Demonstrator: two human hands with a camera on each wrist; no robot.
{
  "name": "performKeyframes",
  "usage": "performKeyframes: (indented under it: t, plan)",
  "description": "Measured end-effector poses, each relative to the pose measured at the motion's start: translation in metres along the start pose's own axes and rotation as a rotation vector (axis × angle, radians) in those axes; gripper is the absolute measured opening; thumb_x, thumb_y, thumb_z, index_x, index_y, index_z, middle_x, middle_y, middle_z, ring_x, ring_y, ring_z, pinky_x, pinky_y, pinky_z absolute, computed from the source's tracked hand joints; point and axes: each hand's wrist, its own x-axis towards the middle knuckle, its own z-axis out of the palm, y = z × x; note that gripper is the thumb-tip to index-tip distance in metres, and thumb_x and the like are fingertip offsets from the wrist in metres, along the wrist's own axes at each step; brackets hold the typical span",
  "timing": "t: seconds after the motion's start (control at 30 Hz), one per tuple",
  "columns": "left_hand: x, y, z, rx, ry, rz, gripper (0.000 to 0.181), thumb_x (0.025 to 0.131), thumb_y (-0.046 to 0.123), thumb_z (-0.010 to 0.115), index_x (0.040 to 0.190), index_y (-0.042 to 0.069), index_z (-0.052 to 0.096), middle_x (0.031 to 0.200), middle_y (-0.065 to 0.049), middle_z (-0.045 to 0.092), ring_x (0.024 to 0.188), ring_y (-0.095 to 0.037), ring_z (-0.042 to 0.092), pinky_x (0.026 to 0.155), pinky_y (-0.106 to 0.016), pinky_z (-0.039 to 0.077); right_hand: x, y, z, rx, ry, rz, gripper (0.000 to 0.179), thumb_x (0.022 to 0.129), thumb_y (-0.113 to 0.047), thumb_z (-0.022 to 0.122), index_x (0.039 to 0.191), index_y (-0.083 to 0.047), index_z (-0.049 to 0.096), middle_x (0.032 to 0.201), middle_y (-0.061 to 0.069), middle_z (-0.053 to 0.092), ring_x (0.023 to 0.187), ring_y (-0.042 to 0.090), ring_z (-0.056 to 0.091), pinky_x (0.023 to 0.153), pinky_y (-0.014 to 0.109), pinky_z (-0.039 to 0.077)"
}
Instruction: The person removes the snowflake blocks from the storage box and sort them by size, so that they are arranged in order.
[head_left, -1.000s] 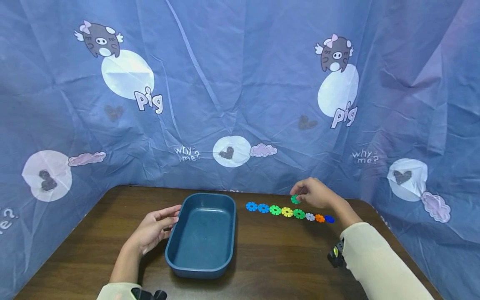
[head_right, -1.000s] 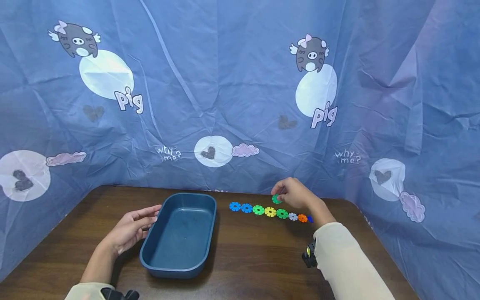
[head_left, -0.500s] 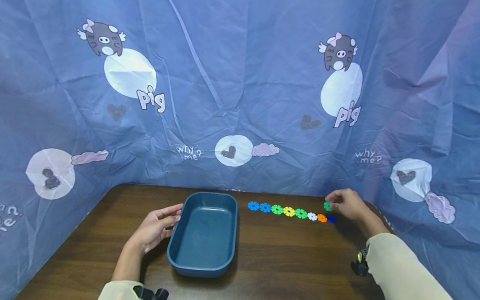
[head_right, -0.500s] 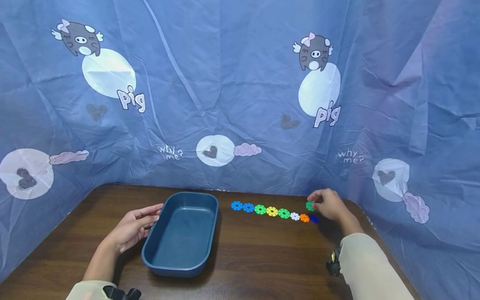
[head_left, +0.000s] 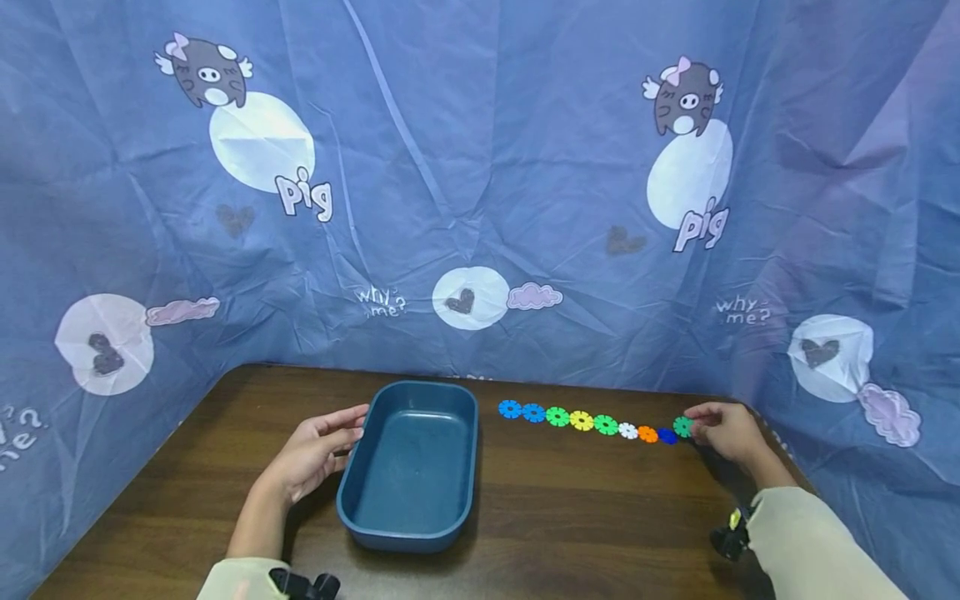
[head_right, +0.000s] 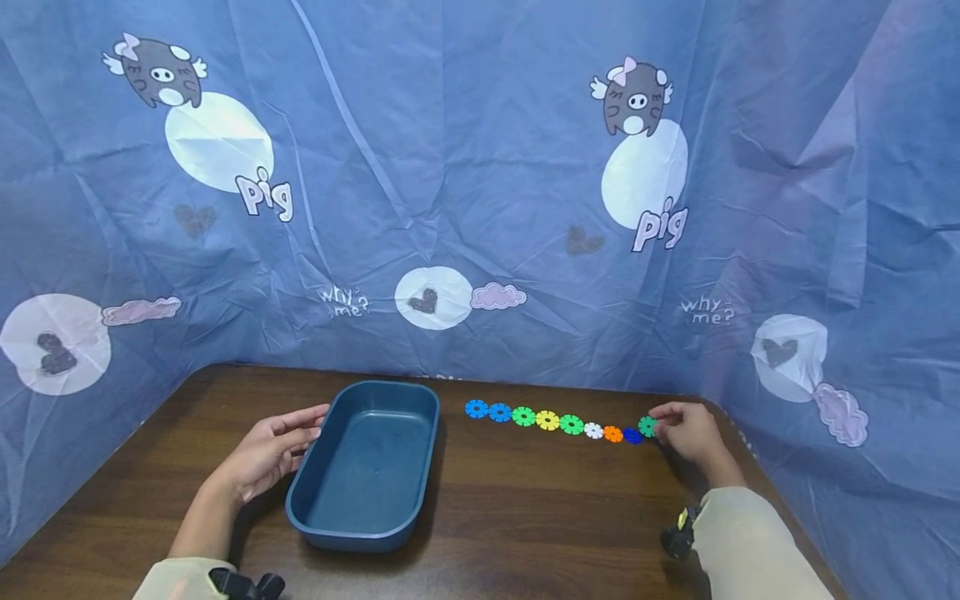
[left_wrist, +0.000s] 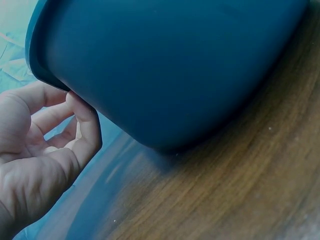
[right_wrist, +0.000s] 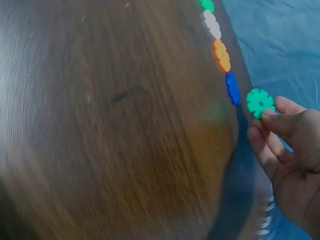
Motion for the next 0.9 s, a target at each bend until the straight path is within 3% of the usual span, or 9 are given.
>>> performKeyframes:
  t: [0.23,0.9]
  plan:
    - [0.000,-0.001,0.001,0.000,0.006,0.002,0.059,0.102,0.010,0.062,0.154,-0.005,0.039,0.138,-0.017,0.057,0.110,-0.015,0.065,0.089,-0.039,0.058,-0.004,0.013,0.006,0.178,-0.004,0.107,0.028,0.096,0.010,0.061,0.120,0.024,0.058,0.099,0.025,0.072,0.077,0.013,0.070,0.069,0.029,0.060]
    - [0.001,-0.001,-0.001,0.001,0.010,0.000,0.059,0.102,0.011,0.063,0.154,-0.004,0.040,0.137,-0.016,0.058,0.109,-0.015,0.065,0.089,-0.039,0.058,-0.008,0.021,0.007,0.139,0.041,0.127,0.027,0.096,0.005,0.062,0.117,0.021,0.062,0.091,0.011,0.073,0.074,0.006,0.066,0.067,0.021,0.057]
